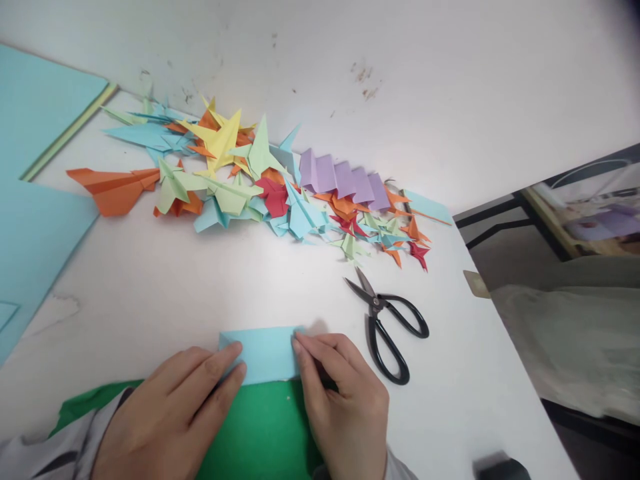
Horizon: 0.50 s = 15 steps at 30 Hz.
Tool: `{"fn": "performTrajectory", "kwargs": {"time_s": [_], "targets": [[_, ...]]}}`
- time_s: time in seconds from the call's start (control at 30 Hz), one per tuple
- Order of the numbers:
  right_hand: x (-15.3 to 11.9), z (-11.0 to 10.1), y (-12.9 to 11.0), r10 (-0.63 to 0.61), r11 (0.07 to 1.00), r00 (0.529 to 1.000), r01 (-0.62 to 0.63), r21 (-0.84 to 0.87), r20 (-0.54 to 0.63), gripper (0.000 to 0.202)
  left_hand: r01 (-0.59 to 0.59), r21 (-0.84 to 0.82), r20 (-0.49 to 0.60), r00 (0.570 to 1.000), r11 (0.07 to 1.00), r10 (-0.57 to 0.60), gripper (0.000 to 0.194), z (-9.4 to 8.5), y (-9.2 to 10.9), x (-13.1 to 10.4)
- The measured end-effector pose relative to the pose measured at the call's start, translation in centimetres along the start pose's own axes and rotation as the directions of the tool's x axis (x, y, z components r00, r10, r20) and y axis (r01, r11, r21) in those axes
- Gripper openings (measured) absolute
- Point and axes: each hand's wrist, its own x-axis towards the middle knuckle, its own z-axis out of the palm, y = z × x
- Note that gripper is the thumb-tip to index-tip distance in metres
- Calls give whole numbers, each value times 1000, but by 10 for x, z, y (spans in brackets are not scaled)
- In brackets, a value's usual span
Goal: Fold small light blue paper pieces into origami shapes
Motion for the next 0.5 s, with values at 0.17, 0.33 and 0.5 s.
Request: {"fn": "performTrajectory", "kwargs": {"time_s": [0.17,0.33,0.5], "targets": [[1,0,-1,-6,1000,1000,6,-6,4,13,3,28,-12,1000,1000,-3,35,-1,2,0],[0,0,-1,-17,1000,1000,17,-24,9,13,42,31,-54,998,999,-41,34,0,5,3],[-1,1,1,-43,999,999,43,-16,12,12,30,52,-87,996,998,-25,35,-3,5,6]]}}
